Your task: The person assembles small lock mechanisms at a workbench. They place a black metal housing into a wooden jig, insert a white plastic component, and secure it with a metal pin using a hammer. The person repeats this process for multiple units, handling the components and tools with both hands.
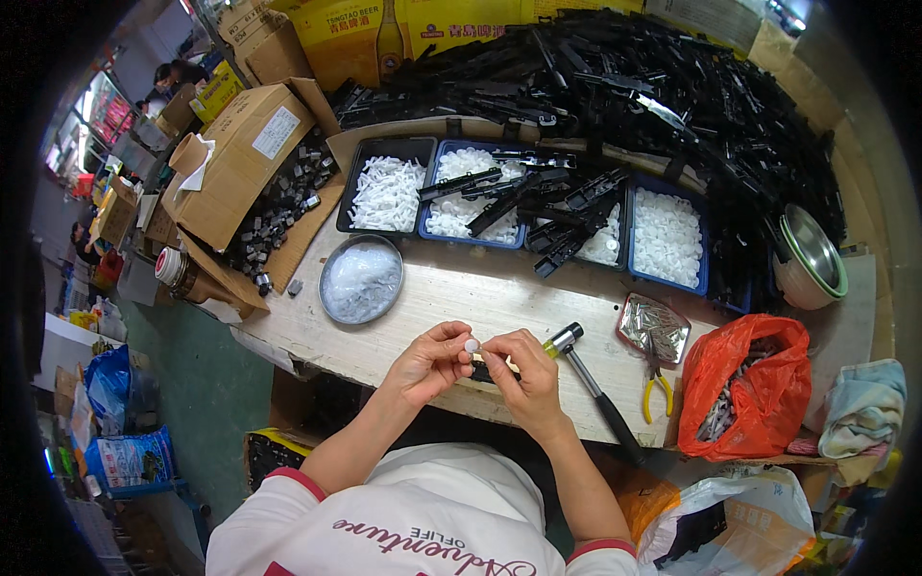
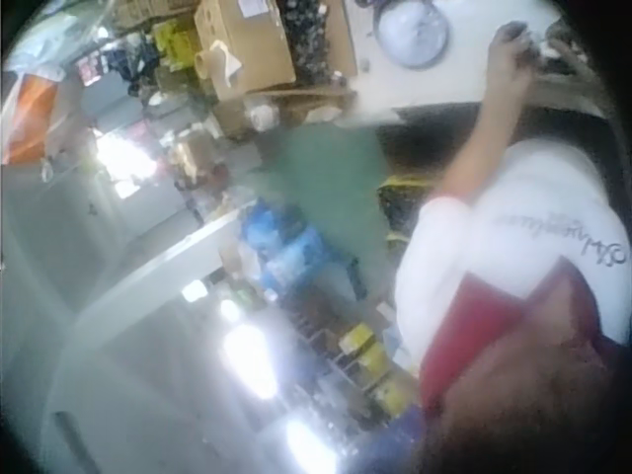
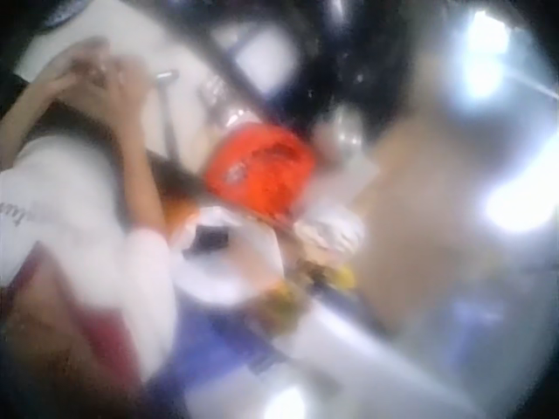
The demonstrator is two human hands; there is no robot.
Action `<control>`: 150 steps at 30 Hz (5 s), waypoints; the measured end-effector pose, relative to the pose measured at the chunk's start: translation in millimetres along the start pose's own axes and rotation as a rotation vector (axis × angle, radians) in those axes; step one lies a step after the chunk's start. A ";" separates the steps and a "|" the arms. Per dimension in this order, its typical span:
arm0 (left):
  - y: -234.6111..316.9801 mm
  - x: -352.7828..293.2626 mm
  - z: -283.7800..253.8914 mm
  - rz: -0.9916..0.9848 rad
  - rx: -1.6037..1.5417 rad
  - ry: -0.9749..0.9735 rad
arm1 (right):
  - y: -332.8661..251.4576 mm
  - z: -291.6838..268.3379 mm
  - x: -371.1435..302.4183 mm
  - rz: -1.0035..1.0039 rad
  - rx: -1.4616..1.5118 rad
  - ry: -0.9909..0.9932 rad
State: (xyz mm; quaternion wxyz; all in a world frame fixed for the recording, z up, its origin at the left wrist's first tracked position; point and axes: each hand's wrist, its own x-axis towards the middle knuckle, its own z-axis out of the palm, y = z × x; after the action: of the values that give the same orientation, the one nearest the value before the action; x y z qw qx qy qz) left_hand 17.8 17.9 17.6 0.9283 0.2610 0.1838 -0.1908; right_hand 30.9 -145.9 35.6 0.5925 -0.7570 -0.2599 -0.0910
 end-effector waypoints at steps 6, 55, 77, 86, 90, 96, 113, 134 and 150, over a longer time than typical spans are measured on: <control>-1.9 -2.5 -0.3 0.025 0.032 -0.035 | -0.7 1.1 3.1 -0.090 -0.132 -0.015; -4.5 -9.5 -15.7 0.432 1.285 0.087 | 24.5 15.8 -16.4 -0.096 -0.653 -0.361; -46.0 176.7 135.5 1.022 2.159 -0.152 | 86.6 -127.8 20.9 0.237 -1.259 -0.087; -30.6 169.7 126.3 0.988 2.137 -0.183 | 96.9 -140.6 10.2 0.220 -1.143 0.030; -19.4 177.5 112.3 1.052 1.784 -0.122 | 95.1 -144.9 5.0 0.139 -1.117 0.104; -1.6 138.4 113.6 0.419 0.962 -0.143 | 79.1 -143.0 6.4 0.065 -0.950 0.088; -4.6 22.1 36.4 0.084 0.594 -0.332 | -5.3 -69.0 27.5 -0.356 -0.634 -0.204; -8.5 0.6 7.6 0.272 0.680 -0.150 | 0.0 -14.0 -0.9 -0.221 -0.460 -0.036; -11.5 -4.2 -17.7 0.764 1.804 -0.151 | 18.8 -9.3 -28.5 -0.090 -0.559 -0.290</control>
State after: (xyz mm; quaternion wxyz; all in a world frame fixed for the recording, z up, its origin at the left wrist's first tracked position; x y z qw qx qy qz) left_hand 4.8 19.7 0.7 0.3893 0.9011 -0.1875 0.0374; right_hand 17.7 -165.8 9.4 0.3138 -0.8834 -0.3397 -0.0761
